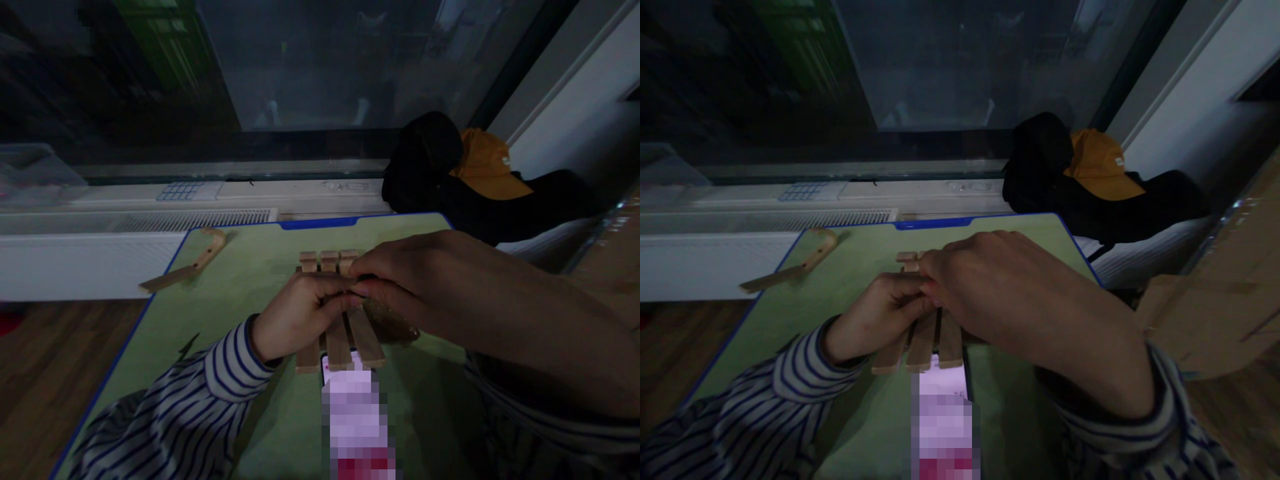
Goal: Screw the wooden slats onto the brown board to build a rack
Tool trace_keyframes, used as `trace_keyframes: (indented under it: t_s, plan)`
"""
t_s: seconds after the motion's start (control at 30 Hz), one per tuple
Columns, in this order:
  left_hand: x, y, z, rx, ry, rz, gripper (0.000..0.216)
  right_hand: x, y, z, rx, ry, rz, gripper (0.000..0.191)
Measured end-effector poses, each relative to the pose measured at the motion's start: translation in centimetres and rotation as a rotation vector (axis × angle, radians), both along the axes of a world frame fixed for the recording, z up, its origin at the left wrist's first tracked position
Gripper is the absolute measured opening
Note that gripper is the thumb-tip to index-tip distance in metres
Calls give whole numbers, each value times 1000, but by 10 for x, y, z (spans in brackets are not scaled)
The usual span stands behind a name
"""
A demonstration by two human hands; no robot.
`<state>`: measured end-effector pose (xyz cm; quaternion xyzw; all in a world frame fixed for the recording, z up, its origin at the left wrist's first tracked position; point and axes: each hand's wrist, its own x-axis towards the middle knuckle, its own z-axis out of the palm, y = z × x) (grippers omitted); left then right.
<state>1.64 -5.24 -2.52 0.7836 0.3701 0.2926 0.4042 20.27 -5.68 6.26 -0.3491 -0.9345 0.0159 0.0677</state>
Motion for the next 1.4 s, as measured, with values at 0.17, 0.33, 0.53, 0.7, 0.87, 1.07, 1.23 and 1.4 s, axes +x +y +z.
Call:
trace_keyframes:
  t_s: [0.17, 0.33, 0.53, 0.7, 0.87, 1.07, 1.23, 1.4]
  plan:
    - [-1, 1, 0, 7, 3, -4, 20, -1, 2, -1, 17, 19, 22, 17]
    - [0, 0, 2, 16, 16, -8, 16, 0, 1, 5, -77, 44, 3, 18]
    - [1, -3, 3, 37, 74, 24, 17, 2, -2, 5, -108, 72, 55, 22]
    - [2, -7, 5, 163, 97, 174, 16, 4, -2, 1, -65, 37, 42, 24]
    - [3, -8, 5, 242, 111, 239, 13, 5, -4, -1, -29, 5, 57, 30]
    - [2, -7, 5, 219, 83, 196, 10, 2, -6, 9, -76, 32, 39, 23]
    - [-1, -6, 6, 249, 84, 161, 7, -1, -8, 13, -57, 41, 24, 23]
    - [-3, -3, 5, 216, 48, 122, 6, -1, -8, 3, -22, 58, 21, 23]
